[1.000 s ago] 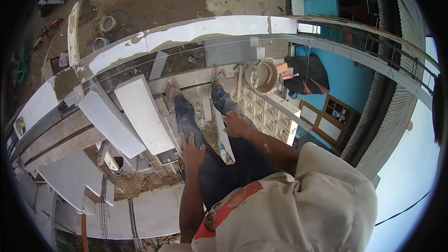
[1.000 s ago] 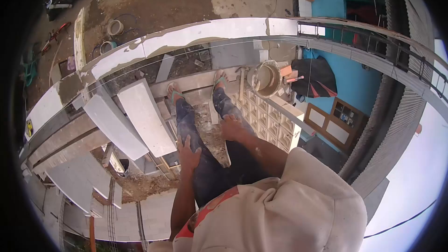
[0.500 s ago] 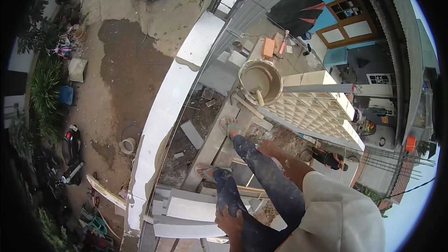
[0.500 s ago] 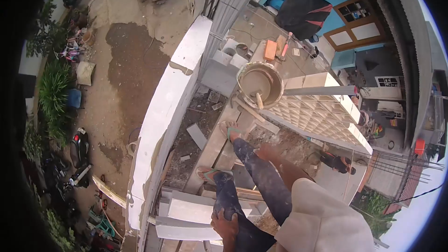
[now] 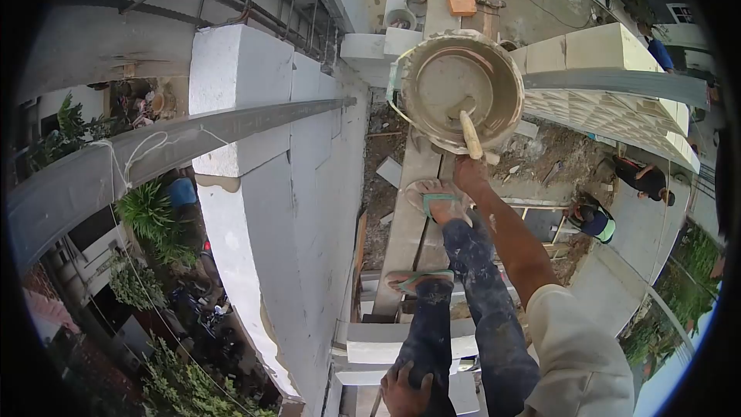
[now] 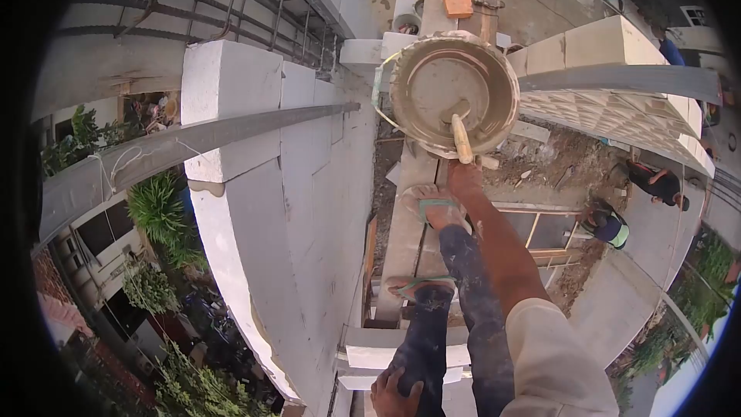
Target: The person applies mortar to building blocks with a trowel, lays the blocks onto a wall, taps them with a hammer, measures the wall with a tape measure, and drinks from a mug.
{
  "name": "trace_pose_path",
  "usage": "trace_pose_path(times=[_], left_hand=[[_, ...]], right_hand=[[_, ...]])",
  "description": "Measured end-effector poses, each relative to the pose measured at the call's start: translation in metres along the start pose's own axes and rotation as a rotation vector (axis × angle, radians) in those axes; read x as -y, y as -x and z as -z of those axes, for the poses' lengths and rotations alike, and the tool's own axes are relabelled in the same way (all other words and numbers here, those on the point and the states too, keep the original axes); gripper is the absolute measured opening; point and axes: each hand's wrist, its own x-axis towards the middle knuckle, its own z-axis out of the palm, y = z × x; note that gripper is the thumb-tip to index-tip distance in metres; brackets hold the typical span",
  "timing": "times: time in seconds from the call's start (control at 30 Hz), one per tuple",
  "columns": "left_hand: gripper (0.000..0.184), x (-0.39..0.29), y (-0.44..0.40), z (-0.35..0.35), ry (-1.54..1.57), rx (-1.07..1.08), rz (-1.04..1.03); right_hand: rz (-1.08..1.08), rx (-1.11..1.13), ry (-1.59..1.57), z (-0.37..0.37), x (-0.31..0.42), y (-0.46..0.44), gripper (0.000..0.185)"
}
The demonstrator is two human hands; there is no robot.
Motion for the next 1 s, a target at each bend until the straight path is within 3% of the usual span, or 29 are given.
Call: trace_pose_path(times=[0.07,0.1,0.2,0.23,0.3,0.37,0.4,0.43,0.47,0.53,0.57,0.63,0.7,0.83,0.9,0.97,1.0], left_hand=[[0.059,-0.011,-0.002,0.005,0.001,-0.029,-0.035],[0.059,-0.016,-0.003,0.006,-0.002,-0.039,-0.011],[0.056,-0.028,-0.006,0.006,-0.025,-0.06,-0.03],[0.055,-0.029,-0.007,0.006,-0.051,-0.058,-0.036],[0.054,-0.034,-0.005,0.009,-0.066,-0.053,-0.031],[0.052,-0.042,-0.004,0.014,0.093,-0.08,0.0],[0.052,-0.036,-0.003,0.01,0.108,-0.088,0.0],[0.055,-0.023,-0.003,0.0,0.136,-0.087,-0.011],[0.059,-0.014,-0.005,-0.006,0.162,-0.086,-0.023],[0.059,-0.013,-0.023,0.004,0.246,-0.154,-0.141],[0.06,-0.016,-0.035,0.011,0.319,-0.213,-0.255],[0.054,-0.022,-0.067,0.018,0.414,-0.342,-0.384],[0.048,-0.056,-0.103,0.064,0.415,-0.542,-0.544],[0.062,-0.106,-0.161,0.177,0.326,-0.865,-0.681],[0.07,-0.126,-0.184,0.233,0.306,-1.004,-0.685],[0.078,-0.147,-0.194,0.286,0.274,-1.052,-0.61],[0.083,-0.151,-0.208,0.304,0.253,-1.065,-0.606]], right_hand=[[-0.024,0.345,0.146,0.011,0.0,-0.013,0.042],[-0.002,0.355,0.139,-0.016,-0.011,-0.022,0.042],[-0.015,0.129,-0.041,-0.129,-0.068,-0.051,0.039],[0.007,-0.092,-0.244,-0.151,-0.08,-0.057,0.039],[0.037,-0.303,-0.44,-0.145,-0.076,-0.054,0.039],[0.287,0.381,0.501,-0.051,-0.037,-0.032,0.041],[-0.057,0.35,0.149,-0.012,-0.009,-0.021,0.047],[-0.049,0.337,0.157,-0.026,-0.009,-0.014,0.047],[0.086,0.182,0.24,-0.06,-0.013,-0.007,0.043],[0.041,0.071,-0.04,-0.009,0.018,0.022,0.043],[-0.136,0.113,-0.402,0.028,0.04,0.043,0.049],[-0.061,0.156,-0.573,0.036,0.045,0.069,0.05],[-0.339,0.471,-1.027,0.094,0.067,0.111,0.044],[-0.225,0.414,-1.23,0.158,0.09,0.172,0.036],[-0.01,0.196,-1.251,0.194,0.099,0.186,0.04],[0.025,0.176,-1.047,0.26,0.119,0.186,0.049],[0.128,0.014,-0.968,0.282,0.128,0.181,0.051]])
